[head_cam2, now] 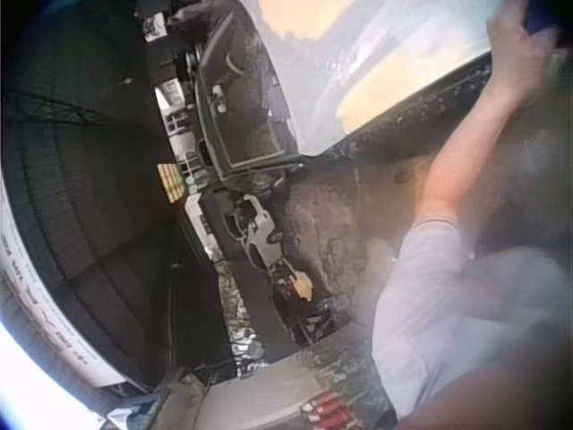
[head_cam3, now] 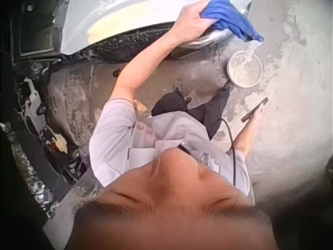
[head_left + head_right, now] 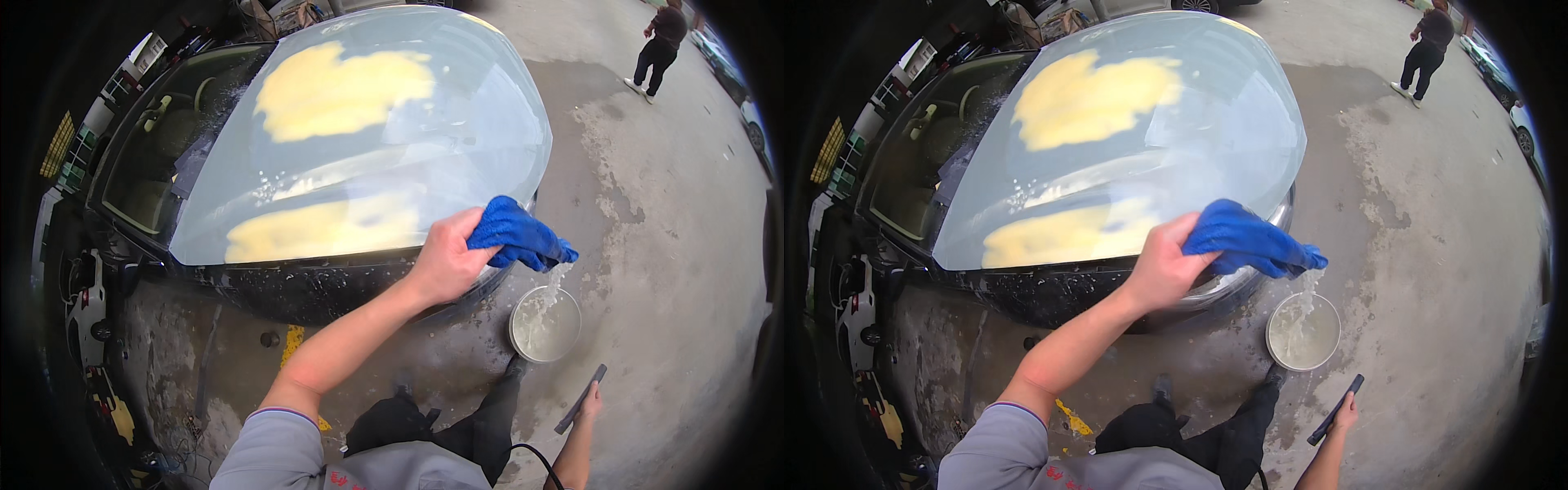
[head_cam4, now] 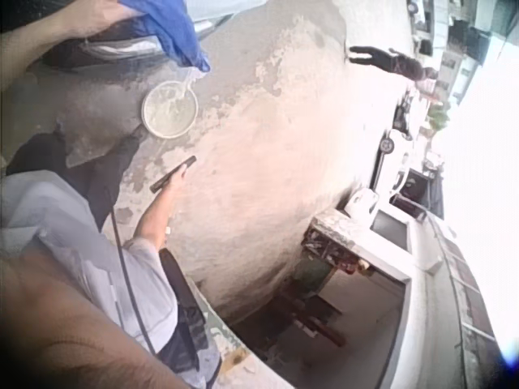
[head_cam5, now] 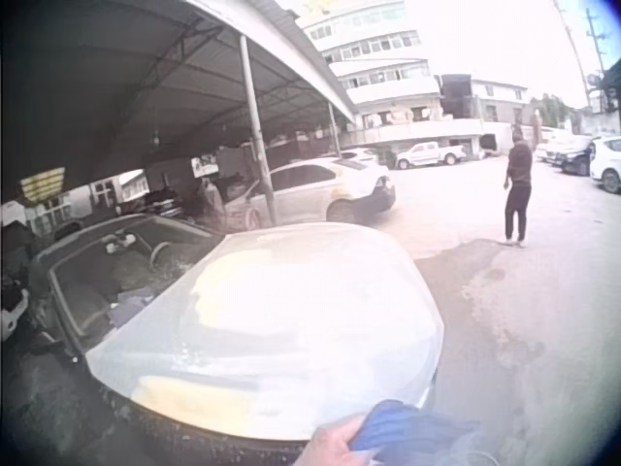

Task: The person sands the hood of a car using a sanding block and water, repeatedly rubbing the surface and wiping it with a blue cloth. The person occasionally dips the cloth into a bucket of water to rinse it.

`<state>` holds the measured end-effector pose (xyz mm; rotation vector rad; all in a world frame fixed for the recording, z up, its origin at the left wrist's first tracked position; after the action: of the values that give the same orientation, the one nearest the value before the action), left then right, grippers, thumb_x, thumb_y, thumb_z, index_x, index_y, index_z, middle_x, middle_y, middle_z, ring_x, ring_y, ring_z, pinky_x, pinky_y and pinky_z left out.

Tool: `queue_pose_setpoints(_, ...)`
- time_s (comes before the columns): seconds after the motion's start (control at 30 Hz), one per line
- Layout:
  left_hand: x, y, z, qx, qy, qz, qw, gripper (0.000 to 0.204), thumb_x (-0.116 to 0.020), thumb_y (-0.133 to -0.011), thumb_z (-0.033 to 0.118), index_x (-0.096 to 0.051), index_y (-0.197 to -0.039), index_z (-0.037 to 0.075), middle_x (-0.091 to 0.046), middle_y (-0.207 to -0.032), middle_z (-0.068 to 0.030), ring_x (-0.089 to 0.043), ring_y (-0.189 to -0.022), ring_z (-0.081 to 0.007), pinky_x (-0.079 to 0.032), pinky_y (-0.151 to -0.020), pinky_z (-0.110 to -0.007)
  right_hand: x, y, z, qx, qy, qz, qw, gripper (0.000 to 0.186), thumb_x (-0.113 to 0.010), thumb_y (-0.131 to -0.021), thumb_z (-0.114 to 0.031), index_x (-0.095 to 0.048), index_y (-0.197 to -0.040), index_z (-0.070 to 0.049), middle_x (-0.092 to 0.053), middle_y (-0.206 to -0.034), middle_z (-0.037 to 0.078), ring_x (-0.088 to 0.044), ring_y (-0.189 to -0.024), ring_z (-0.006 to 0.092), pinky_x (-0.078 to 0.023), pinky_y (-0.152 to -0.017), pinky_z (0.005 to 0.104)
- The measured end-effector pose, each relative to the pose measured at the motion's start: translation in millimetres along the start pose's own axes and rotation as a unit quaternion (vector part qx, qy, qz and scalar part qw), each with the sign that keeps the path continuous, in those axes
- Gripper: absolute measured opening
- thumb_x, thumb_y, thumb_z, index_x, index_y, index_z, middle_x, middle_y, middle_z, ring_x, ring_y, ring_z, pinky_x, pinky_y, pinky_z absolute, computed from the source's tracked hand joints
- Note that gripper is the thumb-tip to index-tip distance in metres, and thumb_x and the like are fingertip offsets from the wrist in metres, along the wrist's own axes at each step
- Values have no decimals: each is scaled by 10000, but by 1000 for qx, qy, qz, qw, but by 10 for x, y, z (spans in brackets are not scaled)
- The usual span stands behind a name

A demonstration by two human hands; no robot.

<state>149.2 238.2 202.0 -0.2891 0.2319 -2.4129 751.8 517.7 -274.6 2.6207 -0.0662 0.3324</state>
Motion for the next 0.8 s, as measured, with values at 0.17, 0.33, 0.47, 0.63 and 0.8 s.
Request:
queue_pose_setpoints(0.17,2119,12,1353,-122,46,137,982,210,-764,-1093,79,-770,-1242,-69,-830,-1116,-71,-770,-1007,-124,-644,-939,-310,-1232,1190,-401,37,38,-56,997,585,-777,-1137,-480,-802,-1422,31,-837,-1153,57,-741,-991,166,-607,-900,349)
queue_pose_setpoints(0.33,3568,115,1603,-61,-29,226,972,218,-766,-1067,102,-761,-1205,-66,-822,-1076,-106,-817,-938,-183,-731,-845,-367,-1800,1862,-532,105,64,-138,983,505,-751,-1163,-449,-817,-1323,25,-829,-1126,39,-726,-973,152,-593,-884,333)
queue_pose_setpoints(0.47,4717,41,555,45,-150,251,955,452,-849,-1009,293,-761,-1259,-73,-805,-1144,-131,-806,-981,-233,-703,-901,-409,-1771,2158,-714,158,74,-167,970,513,-748,-1163,-459,-801,-1360,12,-820,-1137,29,-716,-981,147,-586,-892,328)
queue_pose_setpoints(0.63,5655,406,-1199,272,-539,237,761,1087,-818,-863,838,-536,-1760,294,-342,-1880,-202,-408,-1679,-466,-377,-1368,-565,-1278,2730,-609,7,65,-96,993,512,-733,-1158,-512,-809,-1332,-36,-802,-1074,10,-701,-944,132,-580,-865,341)
queue_pose_setpoints(0.8,5125,579,-2031,160,-607,306,715,604,-782,-1006,625,-780,-1526,317,-488,-1807,-96,-473,-1620,-366,-404,-1302,-562,79,2881,-429,-13,88,22,996,445,-734,-1163,-472,-806,-1251,-42,-779,-1016,14,-704,-877,170,-590,-799,358)
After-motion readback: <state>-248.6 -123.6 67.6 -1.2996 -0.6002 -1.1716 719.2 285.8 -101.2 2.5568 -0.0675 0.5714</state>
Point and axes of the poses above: each hand's wrist, its own y-axis away from the middle knuckle, its own x-axis out of the back of the hand, z = x × y, the point moved 2 cm from there along -y, towards the middle knuckle
